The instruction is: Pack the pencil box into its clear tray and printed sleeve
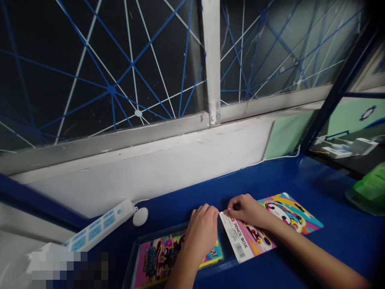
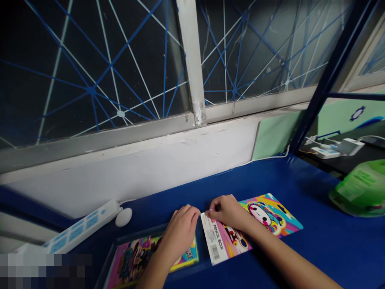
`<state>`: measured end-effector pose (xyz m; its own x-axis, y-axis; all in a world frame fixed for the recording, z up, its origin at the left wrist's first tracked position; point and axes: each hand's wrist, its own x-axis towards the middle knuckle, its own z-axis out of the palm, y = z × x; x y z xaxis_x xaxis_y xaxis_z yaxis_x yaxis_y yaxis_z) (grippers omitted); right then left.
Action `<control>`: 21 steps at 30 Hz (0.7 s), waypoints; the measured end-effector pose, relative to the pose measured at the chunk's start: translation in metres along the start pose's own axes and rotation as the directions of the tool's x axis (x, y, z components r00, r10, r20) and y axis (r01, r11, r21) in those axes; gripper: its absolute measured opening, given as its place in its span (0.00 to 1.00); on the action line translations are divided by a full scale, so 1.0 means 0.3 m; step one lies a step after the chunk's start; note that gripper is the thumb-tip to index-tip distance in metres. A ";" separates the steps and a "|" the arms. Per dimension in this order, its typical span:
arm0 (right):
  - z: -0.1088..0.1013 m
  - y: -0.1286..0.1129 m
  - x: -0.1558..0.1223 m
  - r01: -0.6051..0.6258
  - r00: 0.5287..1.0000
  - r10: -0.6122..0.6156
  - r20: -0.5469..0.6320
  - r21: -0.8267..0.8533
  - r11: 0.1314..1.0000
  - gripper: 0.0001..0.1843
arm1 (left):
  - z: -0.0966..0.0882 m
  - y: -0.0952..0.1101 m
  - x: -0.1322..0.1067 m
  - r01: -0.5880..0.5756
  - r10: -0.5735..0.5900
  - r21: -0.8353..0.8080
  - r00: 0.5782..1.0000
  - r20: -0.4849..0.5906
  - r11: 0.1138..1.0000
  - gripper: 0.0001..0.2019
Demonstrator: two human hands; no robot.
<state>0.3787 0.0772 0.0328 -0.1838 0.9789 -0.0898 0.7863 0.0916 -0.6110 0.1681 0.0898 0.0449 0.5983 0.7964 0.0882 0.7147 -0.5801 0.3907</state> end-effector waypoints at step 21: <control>0.052 -0.024 0.026 0.017 0.991 -0.023 -0.134 -0.046 0.999 0.17 | 0.008 -0.008 0.004 -0.009 0.010 -0.055 1.000 0.014 0.998 0.14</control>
<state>0.3624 0.0812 0.0242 -0.1209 0.9922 0.0310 0.8092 0.1166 -0.5758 0.1679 0.0917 0.0418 0.6102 0.7883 0.0794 0.6881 -0.5770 0.4399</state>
